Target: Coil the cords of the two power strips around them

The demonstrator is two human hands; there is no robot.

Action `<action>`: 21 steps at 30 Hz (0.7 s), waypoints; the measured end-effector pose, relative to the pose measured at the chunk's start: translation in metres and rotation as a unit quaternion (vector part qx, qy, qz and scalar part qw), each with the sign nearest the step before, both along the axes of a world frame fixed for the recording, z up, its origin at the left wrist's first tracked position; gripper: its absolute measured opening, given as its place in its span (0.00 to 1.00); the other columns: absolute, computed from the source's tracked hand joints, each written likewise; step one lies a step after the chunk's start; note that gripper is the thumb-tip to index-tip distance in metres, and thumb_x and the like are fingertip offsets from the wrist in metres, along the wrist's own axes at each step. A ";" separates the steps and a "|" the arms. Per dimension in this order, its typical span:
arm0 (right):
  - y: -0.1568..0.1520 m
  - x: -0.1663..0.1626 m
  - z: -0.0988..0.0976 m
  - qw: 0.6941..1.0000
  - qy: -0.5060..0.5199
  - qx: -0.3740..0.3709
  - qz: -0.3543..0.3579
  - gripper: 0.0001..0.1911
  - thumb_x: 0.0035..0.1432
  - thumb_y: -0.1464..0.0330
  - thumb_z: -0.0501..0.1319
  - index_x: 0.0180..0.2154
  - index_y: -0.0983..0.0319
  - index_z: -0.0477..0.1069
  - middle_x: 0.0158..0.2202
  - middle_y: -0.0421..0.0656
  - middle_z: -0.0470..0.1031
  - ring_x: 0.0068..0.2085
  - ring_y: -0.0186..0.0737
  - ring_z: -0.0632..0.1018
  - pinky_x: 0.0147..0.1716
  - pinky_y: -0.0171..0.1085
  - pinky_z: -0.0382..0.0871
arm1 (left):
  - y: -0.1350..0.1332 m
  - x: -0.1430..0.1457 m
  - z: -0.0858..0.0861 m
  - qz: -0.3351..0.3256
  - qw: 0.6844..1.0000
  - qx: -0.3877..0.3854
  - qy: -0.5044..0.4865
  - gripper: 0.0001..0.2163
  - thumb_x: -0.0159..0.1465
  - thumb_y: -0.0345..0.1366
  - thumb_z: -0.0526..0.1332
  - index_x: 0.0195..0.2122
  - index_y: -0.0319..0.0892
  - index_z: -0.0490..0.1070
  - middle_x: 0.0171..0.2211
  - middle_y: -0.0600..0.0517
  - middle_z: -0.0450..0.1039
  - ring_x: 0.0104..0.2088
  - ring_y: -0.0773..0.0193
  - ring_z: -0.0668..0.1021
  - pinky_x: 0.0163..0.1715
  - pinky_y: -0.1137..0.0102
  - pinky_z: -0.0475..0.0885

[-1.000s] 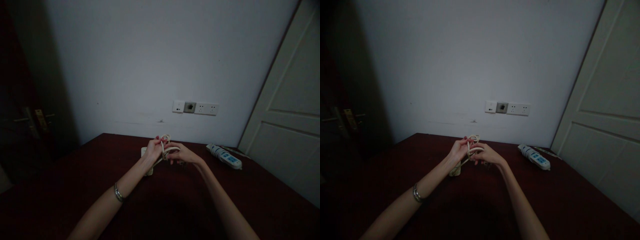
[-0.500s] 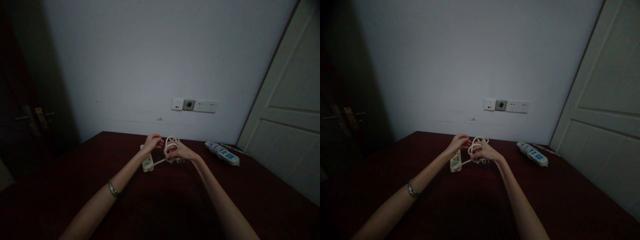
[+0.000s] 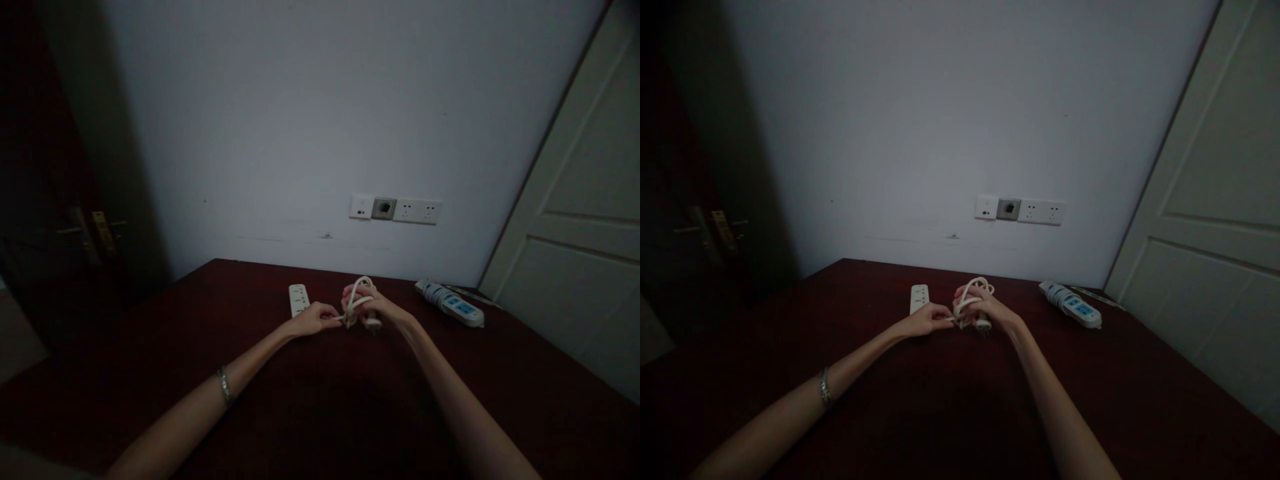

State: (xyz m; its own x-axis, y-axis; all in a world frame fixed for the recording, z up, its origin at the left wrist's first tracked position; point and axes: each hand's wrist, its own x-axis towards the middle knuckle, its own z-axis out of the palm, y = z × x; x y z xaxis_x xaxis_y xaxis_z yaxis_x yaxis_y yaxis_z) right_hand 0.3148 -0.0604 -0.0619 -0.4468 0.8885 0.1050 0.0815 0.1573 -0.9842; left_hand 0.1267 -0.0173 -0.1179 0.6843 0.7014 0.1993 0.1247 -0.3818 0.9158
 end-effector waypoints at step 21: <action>-0.079 0.093 0.019 0.930 0.123 0.087 -0.335 0.15 0.43 0.62 0.65 0.33 0.62 0.68 0.14 0.37 0.66 0.16 0.36 0.69 0.10 0.31 0.58 | 0.050 -0.048 -0.016 0.099 0.945 -0.230 -0.212 0.14 0.54 0.39 0.59 0.21 0.41 0.54 0.12 0.64 0.45 0.11 0.79 0.48 0.12 0.80 0.40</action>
